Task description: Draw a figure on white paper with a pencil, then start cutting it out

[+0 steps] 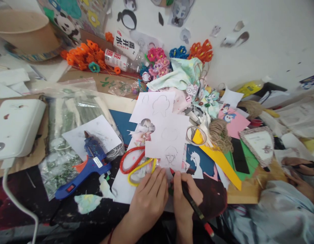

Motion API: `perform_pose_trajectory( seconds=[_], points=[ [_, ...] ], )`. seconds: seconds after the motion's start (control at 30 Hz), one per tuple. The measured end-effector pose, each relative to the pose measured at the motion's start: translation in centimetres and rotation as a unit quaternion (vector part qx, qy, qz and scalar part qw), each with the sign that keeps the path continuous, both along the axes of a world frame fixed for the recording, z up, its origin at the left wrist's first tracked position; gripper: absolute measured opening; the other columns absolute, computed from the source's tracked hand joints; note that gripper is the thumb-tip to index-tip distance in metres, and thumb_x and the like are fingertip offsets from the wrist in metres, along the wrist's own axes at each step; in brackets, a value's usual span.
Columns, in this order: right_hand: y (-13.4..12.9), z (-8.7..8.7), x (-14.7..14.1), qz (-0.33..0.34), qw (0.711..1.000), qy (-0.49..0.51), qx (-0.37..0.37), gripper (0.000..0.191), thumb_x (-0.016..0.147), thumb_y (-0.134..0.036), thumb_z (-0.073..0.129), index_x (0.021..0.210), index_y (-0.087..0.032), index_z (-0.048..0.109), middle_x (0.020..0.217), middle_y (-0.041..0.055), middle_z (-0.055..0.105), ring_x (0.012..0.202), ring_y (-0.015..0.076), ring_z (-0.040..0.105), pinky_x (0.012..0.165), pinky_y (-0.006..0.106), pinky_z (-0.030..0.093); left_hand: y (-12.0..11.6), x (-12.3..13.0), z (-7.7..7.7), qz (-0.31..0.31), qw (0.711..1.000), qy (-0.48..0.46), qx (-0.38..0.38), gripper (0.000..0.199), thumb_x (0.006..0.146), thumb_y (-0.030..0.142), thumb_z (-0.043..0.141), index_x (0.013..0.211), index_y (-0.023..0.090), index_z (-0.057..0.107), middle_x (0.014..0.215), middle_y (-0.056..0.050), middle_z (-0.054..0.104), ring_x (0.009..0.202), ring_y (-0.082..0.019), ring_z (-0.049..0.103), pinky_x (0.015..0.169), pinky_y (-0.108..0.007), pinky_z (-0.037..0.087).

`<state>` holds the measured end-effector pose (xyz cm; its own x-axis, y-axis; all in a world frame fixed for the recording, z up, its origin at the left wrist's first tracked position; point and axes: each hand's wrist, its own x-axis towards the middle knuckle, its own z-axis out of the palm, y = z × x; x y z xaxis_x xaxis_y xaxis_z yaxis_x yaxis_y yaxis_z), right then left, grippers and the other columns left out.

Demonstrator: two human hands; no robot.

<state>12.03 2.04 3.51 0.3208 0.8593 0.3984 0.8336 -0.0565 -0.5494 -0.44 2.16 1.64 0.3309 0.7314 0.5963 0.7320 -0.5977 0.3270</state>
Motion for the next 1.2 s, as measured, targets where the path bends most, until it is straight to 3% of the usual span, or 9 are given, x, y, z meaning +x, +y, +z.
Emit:
perform_pose_trajectory(
  seconds=[0.2,0.57,1.1,1.2],
  points=[
    [0.10,0.17,-0.27,0.023,0.999,0.022,-0.011,0.036,0.099,-0.028,0.058,0.065,-0.018,0.059,0.053,-0.0041,0.061,0.042,0.0076,0.054,0.048,0.017,0.043,-0.03,0.02,-0.05,-0.003,1.000,-0.002,0.001,0.027,0.095,0.010,0.054,0.115,0.004,0.071,0.123,-0.012,0.073,0.120,-0.023,0.066,0.116,-0.037,0.036],
    [0.21,0.09,-0.32,0.016,0.998,0.054,-0.039,0.040,0.099,-0.037,0.057,0.064,-0.019,0.060,0.054,-0.0028,0.063,0.044,0.0091,0.055,0.049,0.019,0.046,-0.06,-0.04,-0.26,-0.002,1.000,-0.002,0.002,0.026,0.096,0.011,0.052,0.114,0.005,0.071,0.123,-0.012,0.073,0.121,-0.024,0.066,0.114,-0.038,0.037],
    [0.26,0.50,-0.67,0.011,0.997,0.070,-0.038,0.036,0.096,-0.033,0.061,0.063,-0.018,0.059,0.053,-0.0029,0.060,0.044,0.0095,0.053,0.050,0.018,0.045,-0.11,-0.07,-0.28,-0.004,1.000,-0.008,-0.002,0.026,0.096,0.011,0.053,0.115,0.004,0.070,0.123,-0.013,0.073,0.121,-0.025,0.066,0.112,-0.039,0.038],
    [0.31,0.21,-0.62,0.005,0.998,0.055,-0.011,0.037,0.096,-0.032,0.061,0.062,-0.018,0.058,0.051,-0.0043,0.057,0.041,0.0087,0.051,0.047,0.018,0.044,-0.16,-0.03,-0.24,-0.003,1.000,-0.005,-0.001,0.027,0.096,0.010,0.053,0.115,0.004,0.070,0.123,-0.013,0.073,0.120,-0.025,0.066,0.111,-0.039,0.039]
  ],
)
